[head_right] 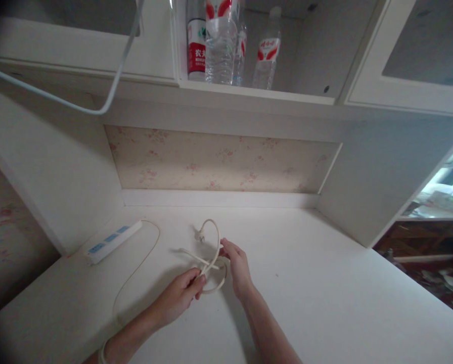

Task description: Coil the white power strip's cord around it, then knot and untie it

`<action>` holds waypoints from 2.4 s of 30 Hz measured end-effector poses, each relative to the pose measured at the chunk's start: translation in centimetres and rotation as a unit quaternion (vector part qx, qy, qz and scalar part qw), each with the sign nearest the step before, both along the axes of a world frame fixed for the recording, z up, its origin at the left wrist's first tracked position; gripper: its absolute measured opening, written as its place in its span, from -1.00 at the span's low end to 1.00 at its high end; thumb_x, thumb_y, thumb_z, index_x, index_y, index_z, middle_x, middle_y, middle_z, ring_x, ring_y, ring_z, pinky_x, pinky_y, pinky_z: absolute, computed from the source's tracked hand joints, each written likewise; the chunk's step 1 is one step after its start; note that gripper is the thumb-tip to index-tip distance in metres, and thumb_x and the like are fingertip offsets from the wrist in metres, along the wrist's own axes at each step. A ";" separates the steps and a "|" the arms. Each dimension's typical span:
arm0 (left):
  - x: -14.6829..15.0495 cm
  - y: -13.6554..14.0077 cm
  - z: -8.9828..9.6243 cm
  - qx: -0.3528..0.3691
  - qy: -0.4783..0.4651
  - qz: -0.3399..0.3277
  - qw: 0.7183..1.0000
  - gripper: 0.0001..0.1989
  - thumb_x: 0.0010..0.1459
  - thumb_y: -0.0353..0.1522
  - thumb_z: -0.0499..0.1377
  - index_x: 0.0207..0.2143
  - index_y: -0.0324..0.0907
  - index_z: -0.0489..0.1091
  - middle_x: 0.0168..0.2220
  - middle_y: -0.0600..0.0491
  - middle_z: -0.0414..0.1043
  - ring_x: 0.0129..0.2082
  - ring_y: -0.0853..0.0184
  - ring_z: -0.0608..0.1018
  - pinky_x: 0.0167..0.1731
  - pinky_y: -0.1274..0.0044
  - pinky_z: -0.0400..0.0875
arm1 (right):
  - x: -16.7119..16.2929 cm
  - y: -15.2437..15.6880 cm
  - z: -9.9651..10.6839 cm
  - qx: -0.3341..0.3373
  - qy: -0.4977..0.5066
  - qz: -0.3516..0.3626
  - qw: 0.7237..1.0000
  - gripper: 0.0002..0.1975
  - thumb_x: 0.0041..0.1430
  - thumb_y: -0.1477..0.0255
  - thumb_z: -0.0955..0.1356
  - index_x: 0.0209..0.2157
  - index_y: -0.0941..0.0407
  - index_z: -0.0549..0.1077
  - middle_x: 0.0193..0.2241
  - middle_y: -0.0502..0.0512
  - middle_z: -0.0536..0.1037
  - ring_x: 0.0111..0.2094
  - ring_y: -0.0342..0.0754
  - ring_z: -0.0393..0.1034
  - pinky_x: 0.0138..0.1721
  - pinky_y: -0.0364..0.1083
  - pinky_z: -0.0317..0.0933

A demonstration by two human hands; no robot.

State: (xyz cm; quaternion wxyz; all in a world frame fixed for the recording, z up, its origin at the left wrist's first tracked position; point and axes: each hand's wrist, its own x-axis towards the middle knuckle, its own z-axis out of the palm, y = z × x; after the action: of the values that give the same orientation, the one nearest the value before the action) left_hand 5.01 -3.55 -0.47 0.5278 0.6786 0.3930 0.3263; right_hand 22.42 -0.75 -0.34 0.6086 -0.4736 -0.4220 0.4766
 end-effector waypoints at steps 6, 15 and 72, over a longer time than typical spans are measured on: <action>0.6 -0.2 -0.4 0.057 0.064 0.017 0.996 -0.63 0.22 -0.14 -0.08 -0.51 -0.19 0.23 -0.60 0.16 0.19 -0.57 0.43 0.26 -0.53 0.58 0.07 | -0.1 -0.1 1.0 -0.027 0.097 0.044 0.994 -0.71 -0.03 0.22 0.42 -0.34 0.14 0.48 -0.57 -0.07 0.40 -0.63 -0.25 0.12 -0.60 -0.22 -0.02; -0.2 1.7 -1.2 0.016 -0.033 0.182 0.983 -0.65 0.19 -0.11 -0.06 -0.41 -0.18 0.27 -0.58 0.18 0.15 -0.63 0.47 0.18 -0.62 0.62 0.03 | 1.8 -0.1 2.6 0.045 0.374 0.001 0.927 -0.71 0.01 0.39 0.43 -0.18 -0.01 0.39 -0.49 -0.19 0.43 -0.72 -0.34 0.08 -0.75 -0.32 0.03; -2.3 2.5 0.2 -0.216 -0.345 0.115 0.906 -0.73 -0.05 -0.38 0.29 -0.24 -0.19 0.44 -0.33 0.05 0.46 -0.40 0.46 0.46 -0.40 0.62 0.33 | 0.5 -1.4 2.7 -0.011 0.309 0.161 0.937 -0.80 0.08 0.26 0.37 -0.32 0.08 0.38 -0.73 -0.26 0.07 -0.80 -0.35 -0.33 -0.81 -0.29 -0.30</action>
State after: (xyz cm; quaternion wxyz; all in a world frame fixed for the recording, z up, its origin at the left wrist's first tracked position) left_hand 2.76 -1.06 -0.26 0.7226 0.3438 0.3227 0.5055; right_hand 22.90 -2.15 2.33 0.6186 -0.2353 -0.2782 0.6961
